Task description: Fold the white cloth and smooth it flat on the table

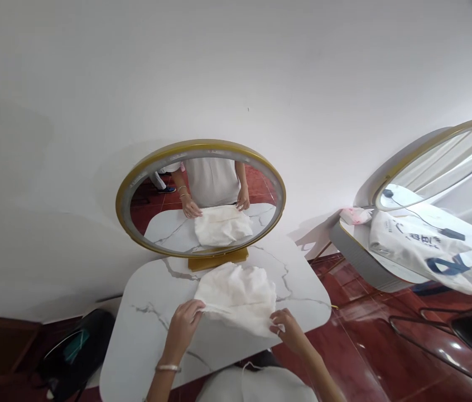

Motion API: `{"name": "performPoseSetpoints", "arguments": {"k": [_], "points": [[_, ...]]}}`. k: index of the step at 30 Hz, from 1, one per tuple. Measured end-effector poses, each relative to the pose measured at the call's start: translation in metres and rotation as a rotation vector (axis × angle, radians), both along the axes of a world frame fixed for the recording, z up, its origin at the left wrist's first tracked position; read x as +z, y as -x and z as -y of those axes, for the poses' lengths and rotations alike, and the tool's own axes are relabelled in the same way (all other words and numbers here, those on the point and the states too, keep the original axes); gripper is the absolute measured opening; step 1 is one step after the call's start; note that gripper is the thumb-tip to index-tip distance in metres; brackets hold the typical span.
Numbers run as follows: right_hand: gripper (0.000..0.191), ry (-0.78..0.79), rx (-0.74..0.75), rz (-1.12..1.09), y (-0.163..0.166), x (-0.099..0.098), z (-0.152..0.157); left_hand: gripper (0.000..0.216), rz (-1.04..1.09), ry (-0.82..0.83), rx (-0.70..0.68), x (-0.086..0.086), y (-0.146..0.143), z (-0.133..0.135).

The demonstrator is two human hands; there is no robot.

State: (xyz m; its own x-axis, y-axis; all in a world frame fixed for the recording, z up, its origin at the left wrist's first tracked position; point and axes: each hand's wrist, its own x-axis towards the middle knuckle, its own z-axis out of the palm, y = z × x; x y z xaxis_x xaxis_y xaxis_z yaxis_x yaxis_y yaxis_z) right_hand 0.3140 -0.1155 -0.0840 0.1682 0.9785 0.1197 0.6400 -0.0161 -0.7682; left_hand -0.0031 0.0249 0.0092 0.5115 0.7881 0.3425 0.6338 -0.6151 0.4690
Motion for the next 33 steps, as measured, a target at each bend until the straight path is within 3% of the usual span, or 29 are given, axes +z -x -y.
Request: {"name": "performPoseSetpoints", "arguments": {"k": [4, 8, 12, 17, 21, 25, 30, 33], "points": [[0.017, -0.053, -0.072, -0.165, 0.003, -0.001, 0.002, 0.023, 0.079, 0.126, 0.195, -0.02, 0.0, 0.021], [0.029, -0.112, -0.088, -0.209, -0.012, 0.026, -0.012, 0.029, 0.099, 0.172, 0.316, -0.025, 0.0, 0.031], [0.036, -0.085, -0.127, -0.172, -0.03, 0.063, -0.026, 0.036, 0.069, 0.169, 0.339, -0.014, 0.008, 0.027], [0.039, -0.013, -0.044, -0.207, -0.044, 0.103, -0.031, 0.039, 0.125, 0.186, 0.23, 0.01, 0.015, 0.017], [0.037, -0.033, -0.07, -0.19, -0.055, 0.13, -0.034, 0.031, 0.222, 0.131, 0.186, 0.039, 0.007, 0.014], [0.035, -0.093, -0.166, -0.132, -0.072, 0.166, -0.027, 0.024, 0.223, 0.185, 0.127, 0.086, -0.003, 0.017], [0.03, -0.051, -0.143, -0.105, -0.091, 0.236, 0.022, 0.022, 0.088, 0.352, 0.02, 0.161, 0.004, 0.042], [0.022, -0.188, -0.165, -0.15, -0.095, 0.272, 0.048, 0.019, 0.105, 0.379, 0.014, 0.193, 0.006, 0.054]]}}
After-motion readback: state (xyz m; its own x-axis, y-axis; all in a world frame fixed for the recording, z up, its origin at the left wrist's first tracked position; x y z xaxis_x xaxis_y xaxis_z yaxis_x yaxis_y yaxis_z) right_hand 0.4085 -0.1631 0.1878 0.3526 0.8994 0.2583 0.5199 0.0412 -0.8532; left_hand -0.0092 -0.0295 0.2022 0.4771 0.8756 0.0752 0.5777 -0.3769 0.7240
